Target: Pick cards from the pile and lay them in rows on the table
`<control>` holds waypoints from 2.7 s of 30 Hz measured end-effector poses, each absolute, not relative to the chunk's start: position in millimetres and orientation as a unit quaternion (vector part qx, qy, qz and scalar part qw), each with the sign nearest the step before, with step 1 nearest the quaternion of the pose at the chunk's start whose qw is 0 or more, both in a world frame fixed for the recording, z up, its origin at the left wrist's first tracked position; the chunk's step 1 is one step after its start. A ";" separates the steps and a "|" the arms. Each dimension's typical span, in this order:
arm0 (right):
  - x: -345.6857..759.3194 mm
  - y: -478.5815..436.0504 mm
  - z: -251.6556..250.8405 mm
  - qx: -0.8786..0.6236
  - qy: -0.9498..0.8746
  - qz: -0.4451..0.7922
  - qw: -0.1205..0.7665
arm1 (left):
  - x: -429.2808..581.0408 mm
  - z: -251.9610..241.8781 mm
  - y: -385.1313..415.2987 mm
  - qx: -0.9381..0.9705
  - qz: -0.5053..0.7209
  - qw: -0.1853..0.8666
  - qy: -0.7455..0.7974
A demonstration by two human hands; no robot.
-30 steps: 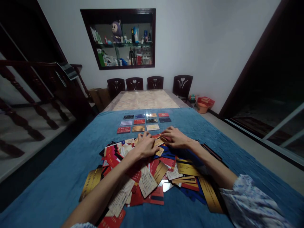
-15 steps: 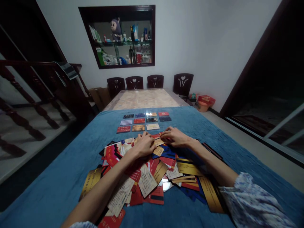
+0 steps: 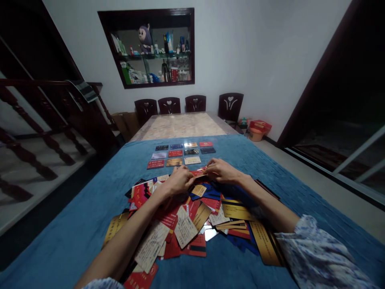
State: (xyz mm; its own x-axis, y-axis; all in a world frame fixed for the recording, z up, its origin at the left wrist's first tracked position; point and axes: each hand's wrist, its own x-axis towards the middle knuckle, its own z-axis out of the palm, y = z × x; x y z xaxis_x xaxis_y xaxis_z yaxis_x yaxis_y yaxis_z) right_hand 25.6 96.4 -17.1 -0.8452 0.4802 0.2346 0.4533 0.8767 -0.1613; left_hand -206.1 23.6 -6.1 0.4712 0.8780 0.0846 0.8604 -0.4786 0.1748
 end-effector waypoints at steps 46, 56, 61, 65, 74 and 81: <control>11.7 100.5 -39.0 -0.260 -0.860 0.142 0.415 | -213.6 -16.7 34.5 0.839 0.232 0.060 0.489; 8.2 85.0 -26.0 -0.280 -0.888 -0.040 0.363 | -208.3 -6.6 28.8 0.786 0.366 0.073 0.492; 2.8 77.7 -23.2 -0.275 -0.903 -0.075 0.321 | -197.9 -3.7 21.8 0.791 0.391 0.080 0.464; -1.0 74.7 -23.7 -0.267 -0.904 -0.079 0.324 | -195.6 -9.6 22.6 0.793 0.374 0.071 0.475; 1.3 80.6 -33.8 -0.284 -0.902 -0.058 0.319 | -205.9 -15.6 31.4 0.778 0.334 0.072 0.527; 5.0 86.2 -41.7 -0.311 -0.905 -0.022 0.290 | -214.8 -22.5 38.3 0.759 0.320 0.084 0.561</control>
